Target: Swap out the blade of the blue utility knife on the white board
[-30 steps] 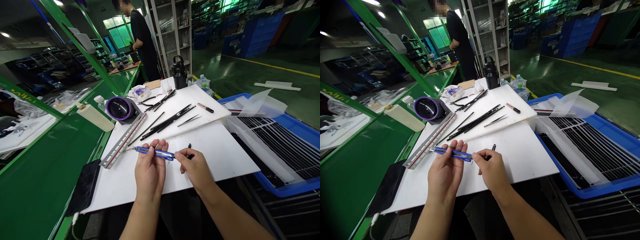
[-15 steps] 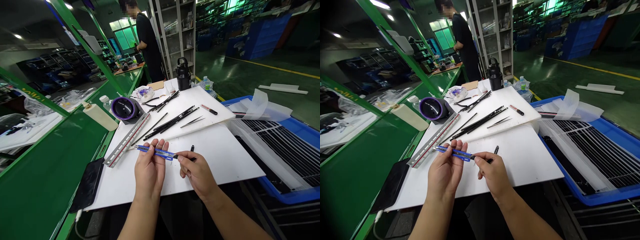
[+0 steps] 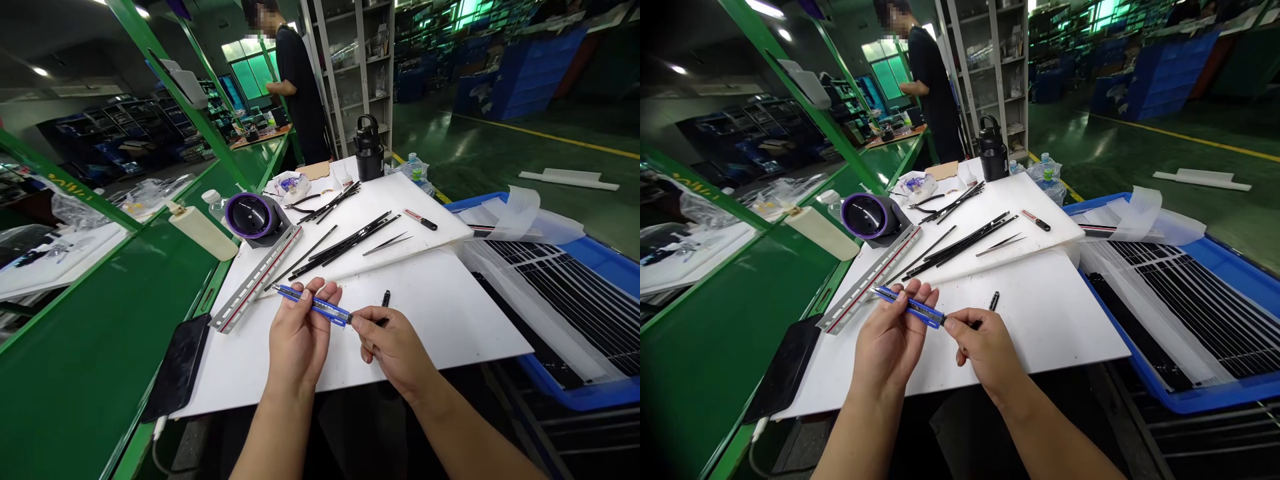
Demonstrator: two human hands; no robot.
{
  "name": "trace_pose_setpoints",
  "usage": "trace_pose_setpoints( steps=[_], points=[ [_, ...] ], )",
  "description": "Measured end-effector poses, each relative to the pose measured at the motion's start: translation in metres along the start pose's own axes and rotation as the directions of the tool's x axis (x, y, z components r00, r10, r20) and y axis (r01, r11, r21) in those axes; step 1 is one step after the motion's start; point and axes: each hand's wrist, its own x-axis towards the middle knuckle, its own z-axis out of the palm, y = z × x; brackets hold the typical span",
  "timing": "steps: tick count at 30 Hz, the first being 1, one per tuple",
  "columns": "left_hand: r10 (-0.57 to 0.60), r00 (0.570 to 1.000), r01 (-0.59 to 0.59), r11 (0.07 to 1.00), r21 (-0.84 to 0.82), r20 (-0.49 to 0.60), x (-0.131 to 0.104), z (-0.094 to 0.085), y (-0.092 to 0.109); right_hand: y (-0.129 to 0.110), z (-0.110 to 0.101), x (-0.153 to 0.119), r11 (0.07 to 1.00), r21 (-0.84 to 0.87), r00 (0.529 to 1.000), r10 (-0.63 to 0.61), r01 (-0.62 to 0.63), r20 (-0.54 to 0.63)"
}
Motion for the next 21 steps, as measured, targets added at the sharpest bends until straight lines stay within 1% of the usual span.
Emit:
trace_pose_setpoints(
  steps=[3,9,13,15,18,21],
  points=[
    [-0.002,0.999,0.001,1.000,0.023,0.040,-0.003,0.000,0.001,0.000,0.000,-0.001,1.000,0.020,1.000,0.006,-0.006,0.010],
    [0.000,0.997,-0.003,0.999,0.032,0.083,-0.006,-0.001,0.003,-0.001,0.002,-0.003,0.997,0.064,0.999,0.028,-0.030,0.037],
    [-0.057,0.990,0.059,0.998,-0.014,0.129,-0.006,-0.003,0.004,-0.002,0.005,-0.007,0.995,0.086,0.996,0.040,-0.047,0.077],
    [-0.066,0.987,0.073,0.996,-0.044,0.148,-0.007,-0.005,0.003,-0.001,0.006,-0.010,0.998,0.060,0.998,0.028,-0.031,0.052],
    [-0.046,0.984,0.057,0.997,-0.060,0.174,-0.008,-0.008,0.002,0.000,0.008,-0.013,1.000,-0.020,1.000,0.001,-0.001,0.000],
    [-0.049,0.975,0.069,0.994,-0.081,0.218,-0.009,-0.011,0.002,-0.001,0.010,-0.015,0.999,-0.047,1.000,-0.006,0.007,0.010]
  ],
)
